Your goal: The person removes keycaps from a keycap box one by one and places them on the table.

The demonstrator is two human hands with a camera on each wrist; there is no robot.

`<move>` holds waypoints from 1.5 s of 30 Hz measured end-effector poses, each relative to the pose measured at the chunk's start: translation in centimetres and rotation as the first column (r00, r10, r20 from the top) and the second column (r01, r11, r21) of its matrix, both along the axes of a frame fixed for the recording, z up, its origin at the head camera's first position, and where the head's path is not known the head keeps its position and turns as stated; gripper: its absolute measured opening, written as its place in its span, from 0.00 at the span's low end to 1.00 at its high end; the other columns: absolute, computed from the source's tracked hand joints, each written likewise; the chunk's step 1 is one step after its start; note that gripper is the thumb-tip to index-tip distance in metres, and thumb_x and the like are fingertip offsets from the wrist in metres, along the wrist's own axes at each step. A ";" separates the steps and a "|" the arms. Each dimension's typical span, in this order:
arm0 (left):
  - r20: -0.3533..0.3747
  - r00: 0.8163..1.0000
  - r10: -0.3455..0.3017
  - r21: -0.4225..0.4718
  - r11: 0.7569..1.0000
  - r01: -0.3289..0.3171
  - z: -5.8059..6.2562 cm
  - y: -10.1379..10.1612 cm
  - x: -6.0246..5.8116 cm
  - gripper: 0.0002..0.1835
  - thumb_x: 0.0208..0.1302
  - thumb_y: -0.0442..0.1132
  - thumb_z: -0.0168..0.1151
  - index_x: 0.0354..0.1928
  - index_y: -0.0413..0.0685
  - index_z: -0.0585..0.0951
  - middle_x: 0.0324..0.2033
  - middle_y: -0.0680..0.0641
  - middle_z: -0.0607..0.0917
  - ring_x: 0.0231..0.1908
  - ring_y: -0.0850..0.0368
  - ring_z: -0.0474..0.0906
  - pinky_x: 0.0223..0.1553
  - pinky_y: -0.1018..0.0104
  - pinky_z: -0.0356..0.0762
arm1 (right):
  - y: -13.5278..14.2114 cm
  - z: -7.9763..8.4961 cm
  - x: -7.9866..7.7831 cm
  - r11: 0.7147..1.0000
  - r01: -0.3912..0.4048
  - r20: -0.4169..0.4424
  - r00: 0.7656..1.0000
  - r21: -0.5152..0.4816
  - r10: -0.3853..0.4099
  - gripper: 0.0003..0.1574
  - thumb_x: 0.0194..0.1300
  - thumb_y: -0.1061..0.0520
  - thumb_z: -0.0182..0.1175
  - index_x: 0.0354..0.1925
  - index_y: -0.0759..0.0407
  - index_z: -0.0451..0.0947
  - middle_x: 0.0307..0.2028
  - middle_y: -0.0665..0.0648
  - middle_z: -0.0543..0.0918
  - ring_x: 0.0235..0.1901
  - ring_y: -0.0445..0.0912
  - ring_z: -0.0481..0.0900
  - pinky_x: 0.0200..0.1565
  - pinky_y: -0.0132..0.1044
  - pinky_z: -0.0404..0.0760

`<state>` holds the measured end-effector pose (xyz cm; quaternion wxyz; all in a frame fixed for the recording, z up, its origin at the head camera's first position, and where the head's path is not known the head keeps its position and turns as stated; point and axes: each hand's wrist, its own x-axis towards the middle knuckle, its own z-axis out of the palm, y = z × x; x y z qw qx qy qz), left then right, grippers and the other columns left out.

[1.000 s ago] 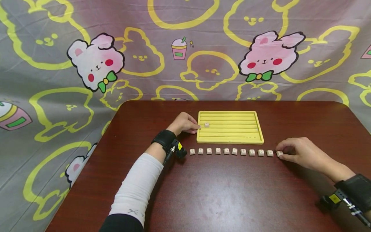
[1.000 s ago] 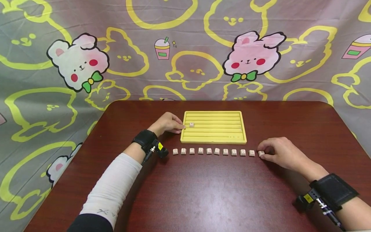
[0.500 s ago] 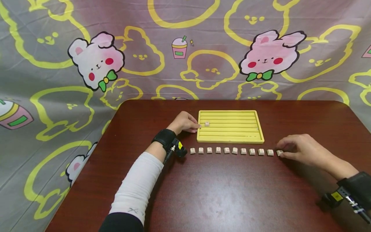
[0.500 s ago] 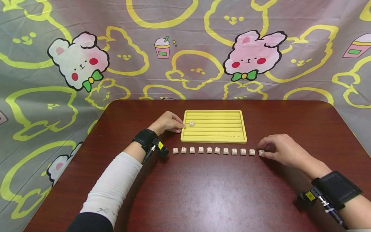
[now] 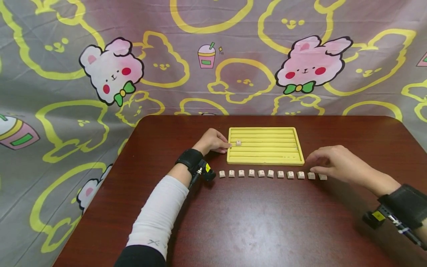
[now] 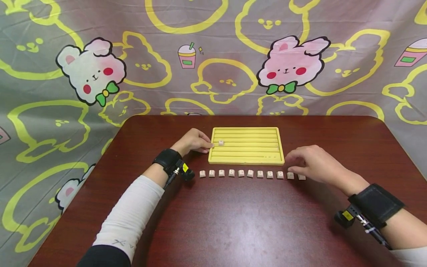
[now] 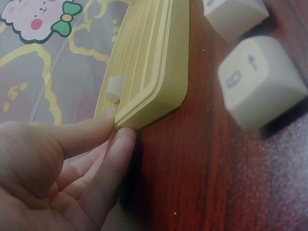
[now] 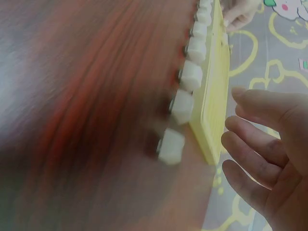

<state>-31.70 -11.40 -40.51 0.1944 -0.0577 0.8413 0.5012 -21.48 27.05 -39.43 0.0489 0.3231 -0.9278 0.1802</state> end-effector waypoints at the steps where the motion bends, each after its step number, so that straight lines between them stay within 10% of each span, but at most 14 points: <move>1: 0.000 1.000 0.001 0.001 1.000 -0.001 0.0 0.0 0.0 0.14 0.58 0.30 0.72 0.45 0.29 0.83 0.22 0.47 0.82 0.17 0.63 0.81 0.28 0.71 0.88 | -0.4 0.1 -0.2 1.000 -0.006 0.000 1.000 0.001 0.006 0.16 0.53 0.59 0.75 0.41 0.50 0.86 0.37 0.44 0.87 0.34 0.35 0.79 0.32 0.30 0.82; 45: -0.018 1.000 -0.006 -0.026 1.000 0.006 0.2 0.0 0.5 0.13 0.58 0.30 0.71 0.44 0.30 0.83 0.27 0.45 0.82 0.21 0.61 0.81 0.32 0.68 0.89 | -14.1 0.2 -6.7 0.991 -0.127 0.089 0.988 0.037 0.123 0.13 0.63 0.55 0.68 0.47 0.56 0.85 0.44 0.55 0.88 0.40 0.47 0.86 0.45 0.43 0.87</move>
